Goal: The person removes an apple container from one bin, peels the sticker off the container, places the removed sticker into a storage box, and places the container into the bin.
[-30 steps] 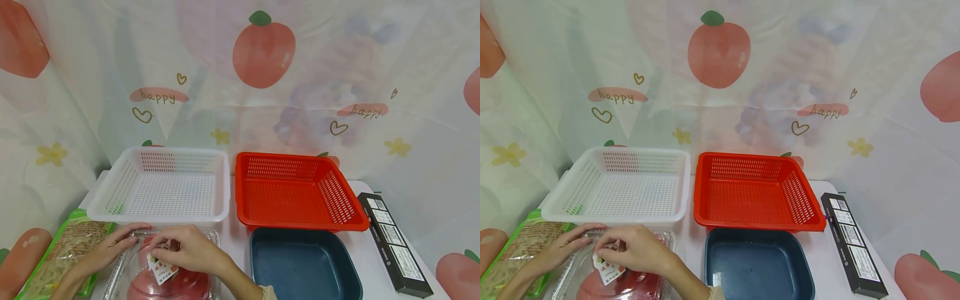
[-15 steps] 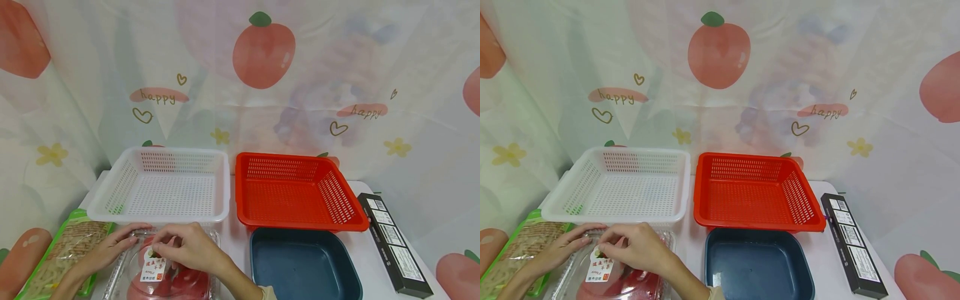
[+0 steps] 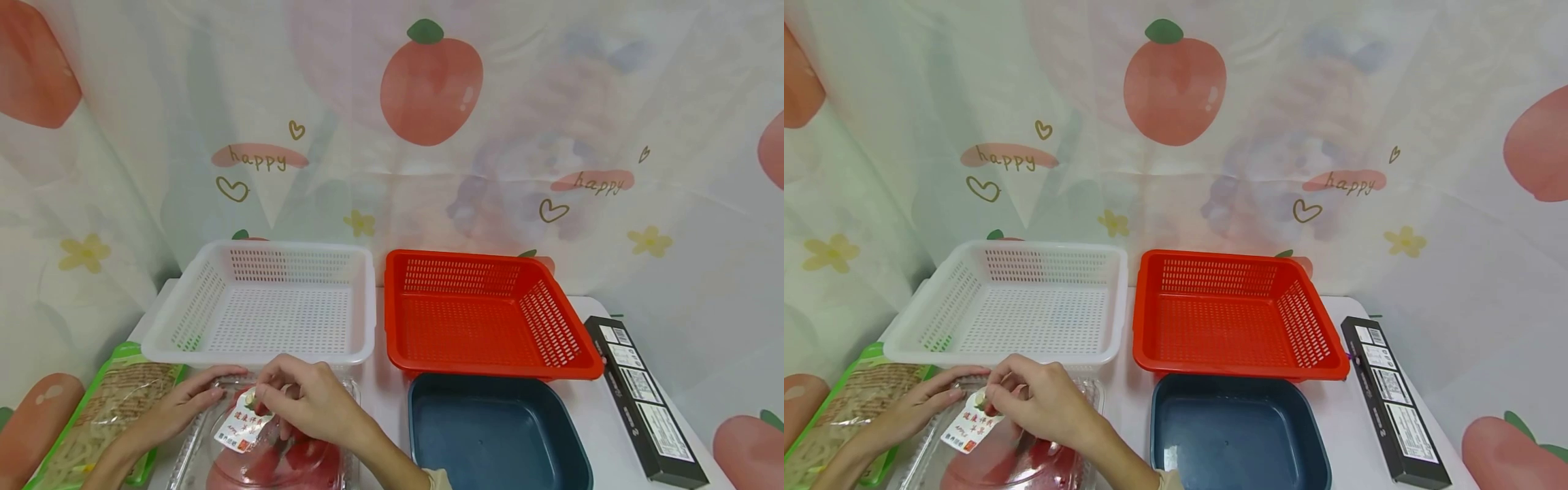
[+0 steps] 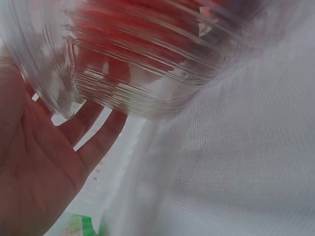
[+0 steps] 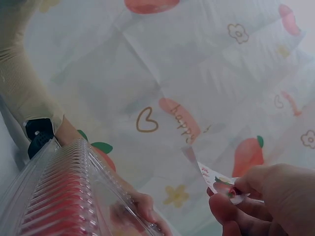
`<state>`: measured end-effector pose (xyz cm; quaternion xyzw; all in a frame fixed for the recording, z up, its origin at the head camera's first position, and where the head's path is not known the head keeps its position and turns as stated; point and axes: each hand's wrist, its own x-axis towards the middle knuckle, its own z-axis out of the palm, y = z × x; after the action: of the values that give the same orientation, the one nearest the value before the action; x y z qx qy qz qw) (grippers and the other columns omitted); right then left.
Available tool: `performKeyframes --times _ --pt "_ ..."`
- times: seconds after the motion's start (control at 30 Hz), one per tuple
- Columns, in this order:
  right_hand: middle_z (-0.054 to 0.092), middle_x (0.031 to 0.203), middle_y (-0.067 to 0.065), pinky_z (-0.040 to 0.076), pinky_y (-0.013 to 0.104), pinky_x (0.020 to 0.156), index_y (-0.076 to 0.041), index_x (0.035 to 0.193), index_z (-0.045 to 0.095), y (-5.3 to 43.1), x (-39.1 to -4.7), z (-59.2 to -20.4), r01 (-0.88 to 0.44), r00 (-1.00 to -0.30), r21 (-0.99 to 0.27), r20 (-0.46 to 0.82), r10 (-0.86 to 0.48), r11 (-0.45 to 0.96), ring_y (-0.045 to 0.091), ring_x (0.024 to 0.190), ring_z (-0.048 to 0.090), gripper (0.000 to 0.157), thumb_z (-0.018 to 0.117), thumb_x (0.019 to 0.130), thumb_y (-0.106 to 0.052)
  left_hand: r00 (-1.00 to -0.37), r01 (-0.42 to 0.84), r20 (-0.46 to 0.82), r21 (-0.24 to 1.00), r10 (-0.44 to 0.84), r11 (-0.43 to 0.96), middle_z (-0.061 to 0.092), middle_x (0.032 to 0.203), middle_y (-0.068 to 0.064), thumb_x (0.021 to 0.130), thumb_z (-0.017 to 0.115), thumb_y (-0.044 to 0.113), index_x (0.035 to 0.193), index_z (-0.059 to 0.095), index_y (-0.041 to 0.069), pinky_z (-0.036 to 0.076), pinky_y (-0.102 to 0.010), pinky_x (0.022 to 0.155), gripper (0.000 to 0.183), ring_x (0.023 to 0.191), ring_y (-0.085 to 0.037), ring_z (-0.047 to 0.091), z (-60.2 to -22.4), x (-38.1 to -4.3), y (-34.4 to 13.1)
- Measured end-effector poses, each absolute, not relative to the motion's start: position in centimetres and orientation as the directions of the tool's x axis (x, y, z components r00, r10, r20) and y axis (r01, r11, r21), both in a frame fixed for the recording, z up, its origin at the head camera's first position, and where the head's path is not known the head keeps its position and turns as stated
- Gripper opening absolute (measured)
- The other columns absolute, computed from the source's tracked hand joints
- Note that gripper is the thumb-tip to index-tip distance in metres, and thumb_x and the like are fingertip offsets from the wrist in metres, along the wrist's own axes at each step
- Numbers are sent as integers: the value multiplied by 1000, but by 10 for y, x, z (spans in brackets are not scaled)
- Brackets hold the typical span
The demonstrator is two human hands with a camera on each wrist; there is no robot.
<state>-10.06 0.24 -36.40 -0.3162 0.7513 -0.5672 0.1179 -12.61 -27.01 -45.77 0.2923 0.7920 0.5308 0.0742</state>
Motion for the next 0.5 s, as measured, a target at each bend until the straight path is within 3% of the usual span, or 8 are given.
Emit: performKeyframes --times 0.27,0.4,0.5 --pt "73 79 10 32 17 36 -15 106 54 4 -101 -362 -363 -789 -913 194 -583 188 6 42 58 12 54 99 -25 -833 383 186 873 521 302 47 135 27 102 38 2 137 49 6 39 -11 92 37 120 14 42 -457 -125 -271" --pt "72 75 8 28 18 35 -16 106 50 4 -101 -362 -345 -810 -915 177 -559 209 3 42 58 14 53 100 -28 -822 391 195 876 535 281 47 136 26 102 37 0 137 49 6 40 -11 93 38 121 13 43 -457 -126 -270" --pt "71 72 10 30 20 31 -18 105 48 4 -101 -363 -283 -834 -938 137 -535 202 12 39 58 14 53 99 -30 -808 400 211 882 550 250 47 137 24 102 36 -1 137 48 4 40 -10 93 38 121 13 43 -458 -126 -270"
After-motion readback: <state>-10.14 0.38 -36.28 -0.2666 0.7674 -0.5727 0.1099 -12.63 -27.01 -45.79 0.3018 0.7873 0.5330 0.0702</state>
